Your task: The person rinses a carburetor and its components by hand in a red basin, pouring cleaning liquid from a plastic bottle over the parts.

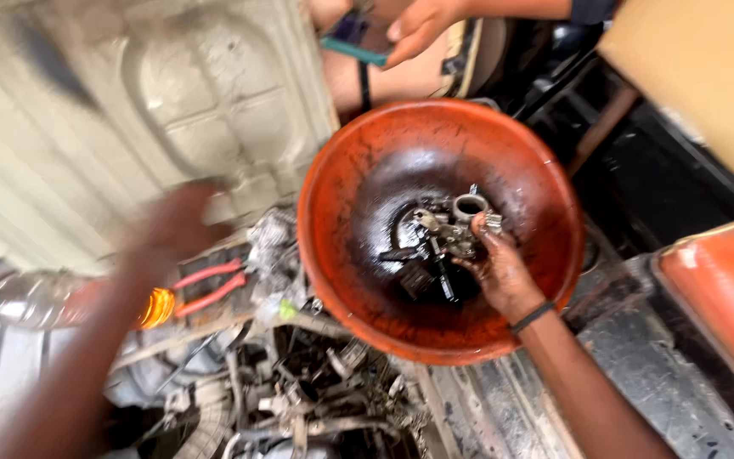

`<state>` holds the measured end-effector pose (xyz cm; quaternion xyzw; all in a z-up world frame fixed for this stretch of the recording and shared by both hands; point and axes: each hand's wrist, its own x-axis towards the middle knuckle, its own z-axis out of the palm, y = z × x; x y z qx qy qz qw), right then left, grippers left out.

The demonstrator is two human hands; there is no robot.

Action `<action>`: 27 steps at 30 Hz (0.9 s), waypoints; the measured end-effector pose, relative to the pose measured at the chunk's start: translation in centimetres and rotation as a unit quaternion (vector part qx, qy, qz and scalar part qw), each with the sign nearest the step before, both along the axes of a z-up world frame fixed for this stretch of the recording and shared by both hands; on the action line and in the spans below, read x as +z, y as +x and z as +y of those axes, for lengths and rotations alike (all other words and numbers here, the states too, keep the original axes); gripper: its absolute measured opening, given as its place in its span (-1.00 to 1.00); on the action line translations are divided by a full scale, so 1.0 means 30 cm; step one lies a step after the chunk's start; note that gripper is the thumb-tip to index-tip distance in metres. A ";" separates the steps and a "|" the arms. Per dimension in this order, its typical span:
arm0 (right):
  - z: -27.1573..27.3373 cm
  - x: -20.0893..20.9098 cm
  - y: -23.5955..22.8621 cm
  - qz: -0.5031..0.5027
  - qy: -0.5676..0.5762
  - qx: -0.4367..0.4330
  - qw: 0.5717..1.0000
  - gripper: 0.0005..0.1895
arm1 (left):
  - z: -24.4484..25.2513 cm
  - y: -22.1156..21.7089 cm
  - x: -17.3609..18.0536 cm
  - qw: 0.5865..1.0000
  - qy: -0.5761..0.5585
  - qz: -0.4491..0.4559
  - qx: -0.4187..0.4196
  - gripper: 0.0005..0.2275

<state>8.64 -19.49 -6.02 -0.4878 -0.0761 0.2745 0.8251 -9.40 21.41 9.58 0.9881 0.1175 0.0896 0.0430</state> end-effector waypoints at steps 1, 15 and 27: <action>-0.009 -0.009 0.014 0.014 0.028 -0.004 1.000 -0.49 | 0.104 -0.061 0.057 0.974 0.113 0.161 0.116 -0.23; 0.028 -0.138 0.058 0.079 0.079 -0.019 0.994 -0.57 | 0.595 -0.339 -0.131 0.752 0.127 0.572 0.302 -0.01; 0.007 0.001 0.025 0.106 0.202 -0.004 0.974 -0.48 | 0.603 -0.482 -0.287 0.797 -0.070 0.456 0.389 -0.34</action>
